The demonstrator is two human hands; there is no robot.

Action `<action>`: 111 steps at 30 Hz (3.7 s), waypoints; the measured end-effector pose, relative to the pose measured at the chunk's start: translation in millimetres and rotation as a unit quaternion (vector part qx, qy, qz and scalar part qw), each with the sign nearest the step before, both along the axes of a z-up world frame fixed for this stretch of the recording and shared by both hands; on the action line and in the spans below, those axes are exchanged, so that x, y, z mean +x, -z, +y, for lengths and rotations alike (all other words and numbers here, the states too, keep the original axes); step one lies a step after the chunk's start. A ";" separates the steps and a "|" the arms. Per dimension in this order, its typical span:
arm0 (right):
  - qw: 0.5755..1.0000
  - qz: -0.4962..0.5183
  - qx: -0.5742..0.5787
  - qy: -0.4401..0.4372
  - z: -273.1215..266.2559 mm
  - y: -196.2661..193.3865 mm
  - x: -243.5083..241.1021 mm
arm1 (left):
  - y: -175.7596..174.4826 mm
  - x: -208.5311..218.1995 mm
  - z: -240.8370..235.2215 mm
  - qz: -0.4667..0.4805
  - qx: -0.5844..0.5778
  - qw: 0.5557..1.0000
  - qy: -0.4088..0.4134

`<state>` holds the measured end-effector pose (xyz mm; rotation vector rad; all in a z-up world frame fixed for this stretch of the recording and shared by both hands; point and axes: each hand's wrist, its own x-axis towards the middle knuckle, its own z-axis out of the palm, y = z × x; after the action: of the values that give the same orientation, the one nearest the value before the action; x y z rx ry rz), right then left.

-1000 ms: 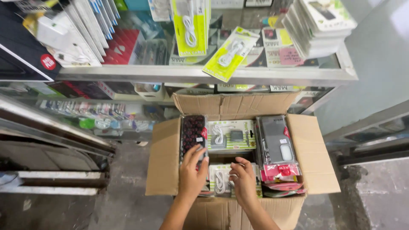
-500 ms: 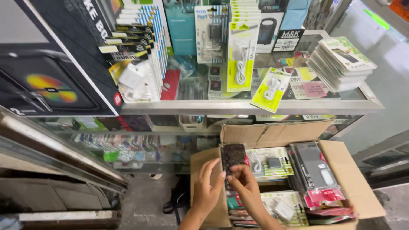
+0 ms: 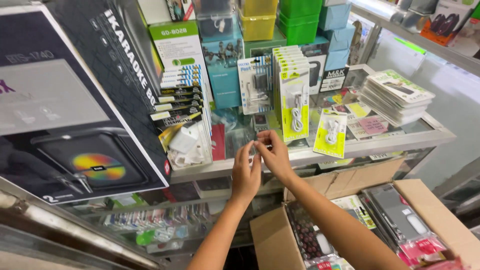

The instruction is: The person takes packaged phone chargers out of a cardboard box, opens the clear plastic blister packaging, and arranges the charger heads and cables. They place the packaged chargers onto the glass display shelf among other phone accessories, handling several units one at a time.

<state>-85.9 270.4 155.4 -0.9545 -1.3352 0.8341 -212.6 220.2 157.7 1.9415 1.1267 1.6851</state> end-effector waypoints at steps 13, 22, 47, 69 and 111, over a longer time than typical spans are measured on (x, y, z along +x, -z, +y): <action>0.993 0.070 -0.023 0.093 101.5 41.3 -6.8 | 44.8 -2.5 128.4 0.000 -0.066 0.996 -0.054; 0.987 0.092 -0.074 0.107 93.5 30.6 -7.6 | 49.0 8.3 212.4 -0.038 -0.123 0.986 -0.109; 0.988 0.054 -0.101 0.101 93.0 18.4 -9.5 | 71.4 14.9 296.4 -0.112 -0.188 0.973 -0.071; 0.990 0.089 0.048 0.094 53.8 26.2 -7.3 | -29.9 -29.1 45.3 -0.041 -0.035 0.990 -0.133; 0.849 0.439 -0.279 0.094 -341.5 73.7 77.9 | 67.0 99.4 -246.8 -0.055 -0.321 0.903 0.282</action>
<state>-7.9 -71.1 81.7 -0.9294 -0.1889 1.3244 -113.2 -26.6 90.7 1.5128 0.8160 0.9389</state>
